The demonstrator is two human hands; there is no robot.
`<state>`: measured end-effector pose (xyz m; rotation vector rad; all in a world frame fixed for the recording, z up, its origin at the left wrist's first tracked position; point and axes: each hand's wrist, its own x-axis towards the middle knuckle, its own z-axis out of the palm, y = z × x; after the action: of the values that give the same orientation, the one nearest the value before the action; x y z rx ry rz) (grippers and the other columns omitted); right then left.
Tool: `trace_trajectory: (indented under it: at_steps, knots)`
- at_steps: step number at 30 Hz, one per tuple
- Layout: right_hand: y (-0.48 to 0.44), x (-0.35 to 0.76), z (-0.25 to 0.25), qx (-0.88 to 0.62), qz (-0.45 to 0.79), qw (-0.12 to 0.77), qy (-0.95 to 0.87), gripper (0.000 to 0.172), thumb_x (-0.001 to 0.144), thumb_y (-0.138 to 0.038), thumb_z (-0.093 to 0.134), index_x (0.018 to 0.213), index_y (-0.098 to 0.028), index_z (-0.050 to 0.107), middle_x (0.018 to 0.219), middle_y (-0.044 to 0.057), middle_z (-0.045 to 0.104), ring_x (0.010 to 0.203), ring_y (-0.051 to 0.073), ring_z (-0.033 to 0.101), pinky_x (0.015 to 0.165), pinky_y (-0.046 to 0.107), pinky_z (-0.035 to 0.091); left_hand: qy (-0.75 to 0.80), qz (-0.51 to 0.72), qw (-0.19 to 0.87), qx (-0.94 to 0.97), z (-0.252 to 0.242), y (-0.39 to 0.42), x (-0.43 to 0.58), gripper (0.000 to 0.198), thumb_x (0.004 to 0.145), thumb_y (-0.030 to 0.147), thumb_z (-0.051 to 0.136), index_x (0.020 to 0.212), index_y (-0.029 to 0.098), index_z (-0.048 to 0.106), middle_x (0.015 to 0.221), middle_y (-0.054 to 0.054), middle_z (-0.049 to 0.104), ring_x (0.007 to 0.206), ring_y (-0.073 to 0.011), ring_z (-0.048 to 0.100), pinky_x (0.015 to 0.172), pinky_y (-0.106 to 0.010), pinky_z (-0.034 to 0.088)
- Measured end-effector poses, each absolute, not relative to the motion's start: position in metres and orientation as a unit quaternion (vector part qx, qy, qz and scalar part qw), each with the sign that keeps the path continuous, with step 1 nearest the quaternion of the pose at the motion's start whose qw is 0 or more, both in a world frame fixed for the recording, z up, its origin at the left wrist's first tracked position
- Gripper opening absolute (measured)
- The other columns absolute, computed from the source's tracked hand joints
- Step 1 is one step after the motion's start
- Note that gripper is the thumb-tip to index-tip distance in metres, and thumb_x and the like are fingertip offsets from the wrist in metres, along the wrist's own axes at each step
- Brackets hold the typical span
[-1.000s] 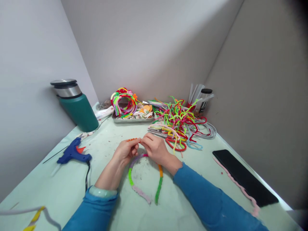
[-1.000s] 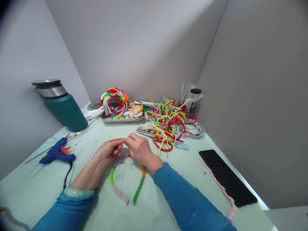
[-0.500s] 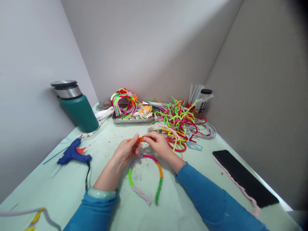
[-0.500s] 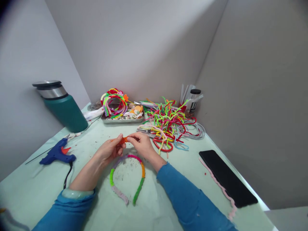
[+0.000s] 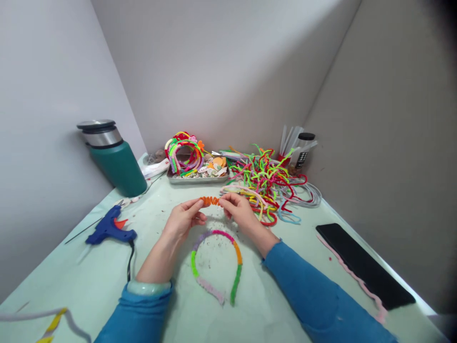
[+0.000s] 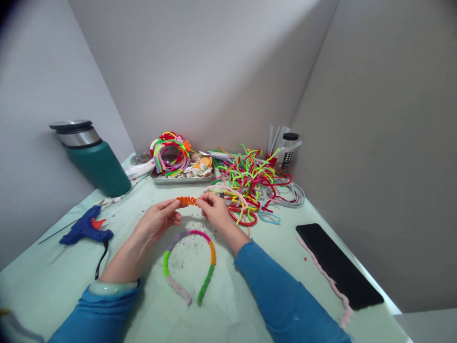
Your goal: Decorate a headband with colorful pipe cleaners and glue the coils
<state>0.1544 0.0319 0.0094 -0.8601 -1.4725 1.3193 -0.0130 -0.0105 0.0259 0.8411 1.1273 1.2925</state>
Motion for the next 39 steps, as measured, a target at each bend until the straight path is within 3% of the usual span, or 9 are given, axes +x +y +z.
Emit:
trace_trajectory:
  at_steps: [6, 9, 15, 23, 26, 30, 35, 39]
  knots:
    - [0.027, 0.151, 0.009, -0.312, 0.618, 0.43, -0.579, 0.026, 0.07, -0.036, 0.063, 0.087, -0.016, 0.061, 0.062, -0.004, 0.055, 0.046, 0.006, 0.042, 0.045, 0.019, 0.034, 0.479, 0.54, 0.593, 0.358, 0.025, -0.01, -0.012, 0.02, 0.066, 0.027, 0.069, 0.078, 0.011, 0.067, 0.076, -0.006, 0.067, 0.044, -0.0065, 0.053, 0.045, -0.02, 0.046]
    - [0.027, 0.152, 0.009, -0.311, 0.591, 0.42, -0.614, 0.025, 0.072, -0.034, 0.061, 0.087, -0.015, 0.065, 0.068, -0.001, 0.059, 0.047, 0.006, 0.041, 0.046, 0.02, 0.034, 0.488, 0.514, 0.605, 0.362, 0.025, -0.01, -0.011, 0.02, 0.066, 0.027, 0.069, 0.078, 0.011, 0.068, 0.075, -0.006, 0.067, 0.043, -0.007, 0.052, 0.044, -0.021, 0.046]
    - [0.029, 0.151, 0.008, -0.365, 0.48, 0.419, -0.679, 0.018, 0.073, -0.03, 0.059, 0.079, -0.016, 0.069, 0.06, 0.0, 0.059, 0.044, 0.007, 0.042, 0.042, 0.021, 0.033, 0.517, 0.488, 0.588, 0.385, 0.022, -0.011, -0.012, 0.026, 0.063, 0.031, 0.072, 0.077, 0.01, 0.069, 0.078, -0.009, 0.068, 0.044, -0.008, 0.054, 0.044, -0.021, 0.045]
    - [0.02, 0.143, 0.011, -0.341, 0.552, 0.422, -0.634, 0.021, 0.071, -0.026, 0.061, 0.089, -0.016, 0.066, 0.067, 0.001, 0.062, 0.044, 0.008, 0.049, 0.044, 0.022, 0.041, 0.52, 0.447, 0.593, 0.421, 0.023, -0.014, -0.009, 0.03, 0.063, 0.035, 0.072, 0.077, 0.009, 0.068, 0.072, -0.01, 0.066, 0.043, -0.0083, 0.053, 0.045, -0.023, 0.044]
    - [0.018, 0.143, 0.012, -0.324, 0.538, 0.426, -0.651, 0.019, 0.073, -0.026, 0.059, 0.087, -0.016, 0.067, 0.075, 0.002, 0.064, 0.049, 0.008, 0.051, 0.047, 0.022, 0.044, 0.512, 0.444, 0.598, 0.429, 0.023, -0.014, -0.01, 0.032, 0.064, 0.036, 0.071, 0.081, 0.009, 0.068, 0.075, -0.01, 0.066, 0.044, -0.0085, 0.053, 0.046, -0.023, 0.045]
    - [0.021, 0.144, 0.012, -0.351, 0.516, 0.439, -0.646, 0.029, 0.072, -0.025, 0.059, 0.099, -0.016, 0.064, 0.079, 0.003, 0.064, 0.049, 0.008, 0.05, 0.047, 0.021, 0.042, 0.503, 0.459, 0.597, 0.423, 0.024, -0.013, -0.012, 0.031, 0.065, 0.036, 0.07, 0.084, 0.012, 0.067, 0.073, -0.006, 0.064, 0.047, -0.008, 0.053, 0.048, -0.022, 0.045]
    - [0.026, 0.146, 0.008, -0.356, 0.488, 0.435, -0.668, 0.015, 0.071, -0.027, 0.061, 0.078, -0.014, 0.066, 0.072, 0.002, 0.065, 0.059, 0.01, 0.053, 0.055, 0.021, 0.041, 0.519, 0.477, 0.589, 0.397, 0.024, -0.012, -0.014, 0.031, 0.063, 0.035, 0.072, 0.082, 0.011, 0.067, 0.072, -0.005, 0.063, 0.045, -0.0067, 0.051, 0.046, -0.021, 0.044]
    - [0.028, 0.148, 0.006, -0.371, 0.445, 0.43, -0.692, 0.018, 0.074, -0.03, 0.059, 0.078, -0.016, 0.069, 0.067, 0.001, 0.063, 0.056, 0.01, 0.051, 0.052, 0.022, 0.038, 0.543, 0.496, 0.549, 0.397, 0.023, -0.01, -0.013, 0.034, 0.062, 0.036, 0.071, 0.085, 0.012, 0.066, 0.074, -0.005, 0.065, 0.043, -0.0062, 0.05, 0.045, -0.021, 0.043]
